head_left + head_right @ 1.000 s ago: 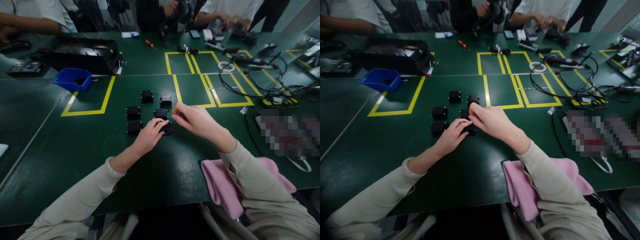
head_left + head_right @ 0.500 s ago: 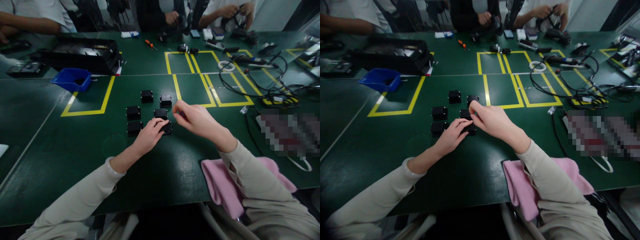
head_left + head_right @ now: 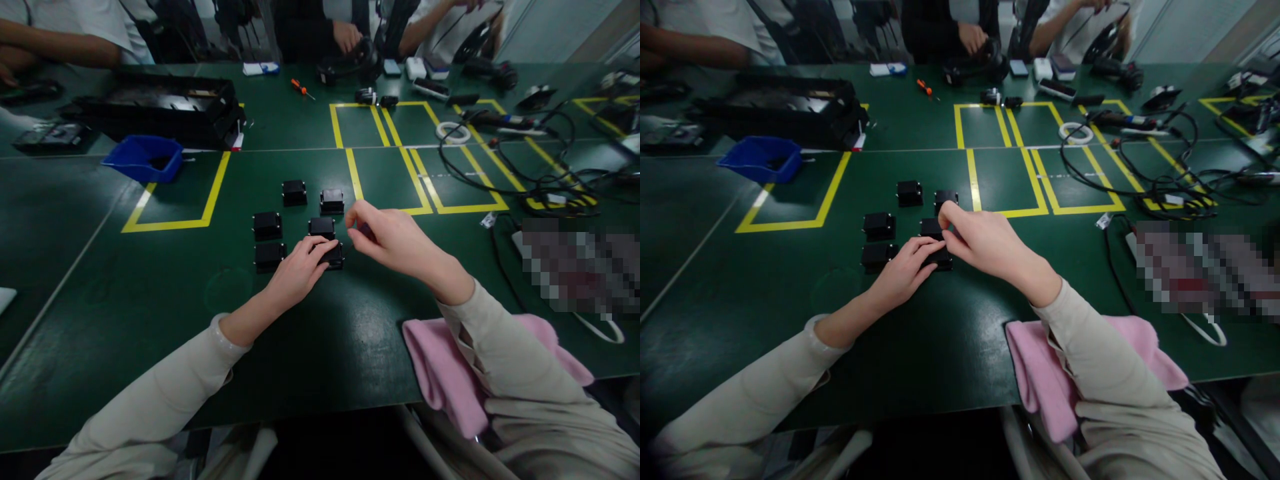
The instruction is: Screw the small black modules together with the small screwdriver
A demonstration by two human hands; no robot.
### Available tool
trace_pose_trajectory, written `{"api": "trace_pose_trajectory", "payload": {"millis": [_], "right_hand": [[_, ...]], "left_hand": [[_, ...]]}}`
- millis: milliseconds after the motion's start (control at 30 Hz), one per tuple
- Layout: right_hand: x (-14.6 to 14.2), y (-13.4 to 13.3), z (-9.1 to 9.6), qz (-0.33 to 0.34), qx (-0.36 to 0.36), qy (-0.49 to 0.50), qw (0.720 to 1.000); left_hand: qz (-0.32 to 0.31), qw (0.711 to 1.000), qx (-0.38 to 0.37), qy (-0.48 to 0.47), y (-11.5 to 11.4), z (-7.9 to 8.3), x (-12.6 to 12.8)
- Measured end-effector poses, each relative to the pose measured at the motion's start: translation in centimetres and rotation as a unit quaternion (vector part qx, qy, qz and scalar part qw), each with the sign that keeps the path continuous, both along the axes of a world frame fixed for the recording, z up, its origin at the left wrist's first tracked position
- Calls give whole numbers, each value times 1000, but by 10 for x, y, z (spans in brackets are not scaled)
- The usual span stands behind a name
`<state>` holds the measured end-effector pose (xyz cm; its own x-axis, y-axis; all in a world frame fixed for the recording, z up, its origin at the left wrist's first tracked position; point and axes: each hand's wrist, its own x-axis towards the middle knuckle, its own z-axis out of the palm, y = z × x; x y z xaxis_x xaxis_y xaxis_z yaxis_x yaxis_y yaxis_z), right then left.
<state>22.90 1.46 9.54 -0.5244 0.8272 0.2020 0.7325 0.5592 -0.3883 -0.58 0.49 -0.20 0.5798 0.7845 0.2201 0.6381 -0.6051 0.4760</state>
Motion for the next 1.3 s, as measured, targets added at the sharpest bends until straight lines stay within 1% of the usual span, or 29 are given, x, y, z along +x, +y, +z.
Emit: {"api": "trace_pose_trajectory", "payload": {"millis": [167, 733, 933, 1100, 1300], "right_hand": [[-1, 1, 1, -10, -5, -10, 1000], [0, 0, -2, -5, -1, 13, 1000], [0, 1, -2, -12, -6, -1, 1000], [0, 0, -2, -6, 0, 14, 1000], [0, 1, -2, -10, -8, 3, 1000]], "left_hand": [[1, 1000, -6, 4, 1, 0, 0], [-1, 1000, 6, -4, -1, 0, 0], [-2, 1000, 6, -2, -1, 0, 0], [-5, 1000, 10, 2, -1, 1, 1], [-5, 1000, 12, -4, -1, -1, 0]]}}
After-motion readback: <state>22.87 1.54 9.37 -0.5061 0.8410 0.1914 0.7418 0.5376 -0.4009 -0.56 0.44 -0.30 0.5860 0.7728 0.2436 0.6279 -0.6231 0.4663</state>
